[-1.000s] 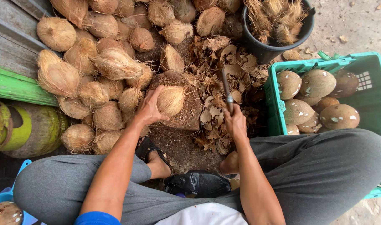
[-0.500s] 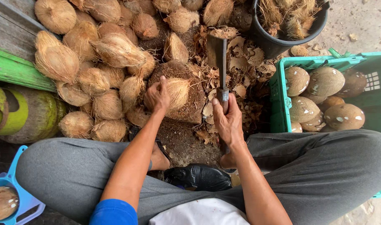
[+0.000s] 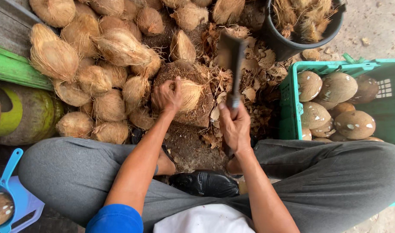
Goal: The person sits on the ground and uses a cleaver to chop the outer husk off coconuts, rotating each coconut against a wooden block to trim the remaining fibers. Trimmed coconuts are placed into a green plastic crate beside them.
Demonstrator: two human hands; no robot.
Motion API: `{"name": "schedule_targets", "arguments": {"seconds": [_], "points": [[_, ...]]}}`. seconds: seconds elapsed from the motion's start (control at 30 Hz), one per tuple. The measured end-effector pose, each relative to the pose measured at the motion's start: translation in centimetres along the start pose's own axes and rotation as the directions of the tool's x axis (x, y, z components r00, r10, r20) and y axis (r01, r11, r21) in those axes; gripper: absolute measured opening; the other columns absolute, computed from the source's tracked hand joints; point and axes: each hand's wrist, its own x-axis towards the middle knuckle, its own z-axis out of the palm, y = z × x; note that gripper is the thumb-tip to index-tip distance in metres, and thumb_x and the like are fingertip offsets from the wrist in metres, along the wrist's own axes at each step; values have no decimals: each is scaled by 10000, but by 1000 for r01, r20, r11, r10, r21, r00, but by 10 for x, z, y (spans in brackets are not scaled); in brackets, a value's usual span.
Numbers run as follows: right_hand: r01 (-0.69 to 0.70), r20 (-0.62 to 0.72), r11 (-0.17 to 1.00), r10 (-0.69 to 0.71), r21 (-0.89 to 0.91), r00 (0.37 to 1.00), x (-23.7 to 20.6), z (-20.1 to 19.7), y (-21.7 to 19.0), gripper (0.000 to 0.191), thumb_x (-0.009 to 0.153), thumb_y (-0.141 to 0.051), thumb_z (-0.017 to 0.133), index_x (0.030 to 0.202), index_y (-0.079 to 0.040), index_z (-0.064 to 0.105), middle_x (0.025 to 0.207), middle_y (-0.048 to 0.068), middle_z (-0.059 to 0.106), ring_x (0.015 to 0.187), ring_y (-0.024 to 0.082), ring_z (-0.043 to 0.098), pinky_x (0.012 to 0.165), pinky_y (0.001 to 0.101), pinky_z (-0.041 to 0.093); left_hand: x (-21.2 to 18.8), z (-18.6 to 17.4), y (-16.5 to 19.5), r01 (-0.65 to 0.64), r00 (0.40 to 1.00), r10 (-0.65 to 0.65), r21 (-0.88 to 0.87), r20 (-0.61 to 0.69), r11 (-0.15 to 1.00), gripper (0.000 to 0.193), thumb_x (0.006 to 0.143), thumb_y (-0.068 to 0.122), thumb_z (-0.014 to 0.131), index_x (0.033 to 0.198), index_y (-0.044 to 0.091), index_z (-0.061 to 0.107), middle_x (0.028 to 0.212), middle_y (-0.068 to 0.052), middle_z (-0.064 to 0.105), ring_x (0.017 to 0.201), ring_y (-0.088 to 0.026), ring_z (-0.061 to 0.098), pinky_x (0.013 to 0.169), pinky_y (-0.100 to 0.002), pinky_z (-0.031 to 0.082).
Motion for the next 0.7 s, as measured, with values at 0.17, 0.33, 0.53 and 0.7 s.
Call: {"name": "schedule_targets", "arguments": {"seconds": [0.17, 0.33, 0.53, 0.7], "points": [[-68, -3, 994, 68, -85, 998, 2, 22, 21, 311, 1017, -271, 610, 794, -110, 464, 563, -27, 473, 405, 56, 427, 327, 226, 359, -3, -1, 3, 49, 994, -51, 21, 101, 999, 650, 967, 738, 400, 942, 182, 736, 761, -44, 613, 734, -225, 532, 713, -386, 393], [-267, 41, 915, 292, -301, 956, 1, 5, 22, 419, 1047, -347, 595, 721, -124, 455, 586, -24, 504, 417, 68, 424, 346, 241, 371, -1, -10, 9, -13, 998, 9, 75, 54, 997, 633, 957, 723, 414, 936, 174, 730, 751, -63, 609, 747, -251, 518, 699, -419, 391], [97, -140, 992, -85, 79, 986, 6, 16, 25, 324, 1009, -287, 614, 767, -125, 472, 556, -16, 491, 406, 76, 452, 332, 248, 391, -4, -14, 10, -77, 995, 74, 56, 60, 995, 656, 964, 722, 400, 957, 164, 745, 914, -60, 721, 829, -249, 577, 790, -443, 426], [-435, 89, 876, 460, -207, 883, 3, 22, 30, 270, 996, -356, 599, 819, -157, 557, 558, -42, 480, 414, 68, 421, 354, 242, 363, -6, -24, 16, -158, 987, 159, 143, 7, 977, 658, 969, 711, 421, 936, 147, 759, 859, -61, 727, 792, -246, 592, 719, -427, 423]]}}
